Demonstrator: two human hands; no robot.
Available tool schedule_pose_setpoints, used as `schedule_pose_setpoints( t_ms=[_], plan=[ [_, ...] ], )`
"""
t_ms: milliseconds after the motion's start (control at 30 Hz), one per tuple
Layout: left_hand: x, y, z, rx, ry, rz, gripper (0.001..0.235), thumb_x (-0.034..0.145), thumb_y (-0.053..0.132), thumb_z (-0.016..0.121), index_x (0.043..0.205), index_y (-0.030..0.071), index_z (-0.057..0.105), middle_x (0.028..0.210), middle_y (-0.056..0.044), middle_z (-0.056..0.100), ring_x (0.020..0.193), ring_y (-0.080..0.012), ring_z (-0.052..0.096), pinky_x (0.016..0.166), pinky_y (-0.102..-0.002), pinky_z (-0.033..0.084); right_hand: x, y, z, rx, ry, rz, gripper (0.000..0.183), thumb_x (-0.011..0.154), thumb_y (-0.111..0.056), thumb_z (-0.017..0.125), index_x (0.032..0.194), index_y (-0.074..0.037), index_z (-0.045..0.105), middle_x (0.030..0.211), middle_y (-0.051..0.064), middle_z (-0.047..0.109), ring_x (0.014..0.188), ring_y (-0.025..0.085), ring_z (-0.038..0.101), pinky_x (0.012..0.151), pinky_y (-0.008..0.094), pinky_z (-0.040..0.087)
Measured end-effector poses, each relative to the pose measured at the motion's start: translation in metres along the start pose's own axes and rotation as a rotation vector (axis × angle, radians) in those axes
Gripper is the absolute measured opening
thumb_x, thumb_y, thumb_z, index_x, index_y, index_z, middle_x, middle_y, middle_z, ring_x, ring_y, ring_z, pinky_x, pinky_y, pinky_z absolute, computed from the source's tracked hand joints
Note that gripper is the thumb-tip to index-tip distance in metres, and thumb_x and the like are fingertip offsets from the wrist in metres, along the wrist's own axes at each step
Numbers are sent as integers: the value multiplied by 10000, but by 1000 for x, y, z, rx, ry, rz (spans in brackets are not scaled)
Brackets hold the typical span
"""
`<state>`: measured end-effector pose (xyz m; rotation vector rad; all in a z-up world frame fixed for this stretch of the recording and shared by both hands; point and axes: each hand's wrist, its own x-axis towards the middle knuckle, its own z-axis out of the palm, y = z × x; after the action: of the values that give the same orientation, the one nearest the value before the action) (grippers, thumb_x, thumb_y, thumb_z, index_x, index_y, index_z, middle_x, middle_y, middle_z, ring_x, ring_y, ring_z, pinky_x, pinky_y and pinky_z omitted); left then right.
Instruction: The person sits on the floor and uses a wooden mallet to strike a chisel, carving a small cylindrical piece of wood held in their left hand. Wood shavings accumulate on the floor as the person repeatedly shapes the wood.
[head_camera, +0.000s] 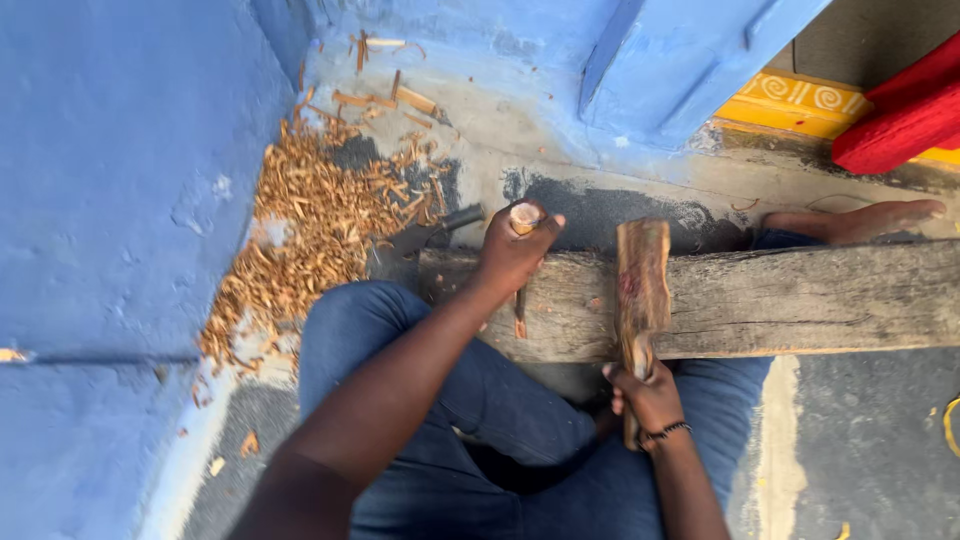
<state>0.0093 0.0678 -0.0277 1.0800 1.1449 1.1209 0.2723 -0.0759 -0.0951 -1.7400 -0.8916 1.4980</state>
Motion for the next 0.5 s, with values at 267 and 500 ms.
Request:
schedule_pose_setpoints(
  t_ms=[267,500],
  plan=[
    [-39,18,24,208,-370,487,277,909,198,782,845,75,543,711,-39,538,639,-133,529,592,-340,453,23,0,-10,265,44,191,247,826,-146,791,905,-100,562,624,13,542,470,139,537,419,310,495],
    [-44,25,37,271,-461,536,254,908,186,789,891,62,568,731,-87,578,640,-205,583,615,-365,461,15,-11,-4,204,14,113,203,818,-107,770,920,-70,598,634,30,578,462,146,559,435,301,503]
  ],
)
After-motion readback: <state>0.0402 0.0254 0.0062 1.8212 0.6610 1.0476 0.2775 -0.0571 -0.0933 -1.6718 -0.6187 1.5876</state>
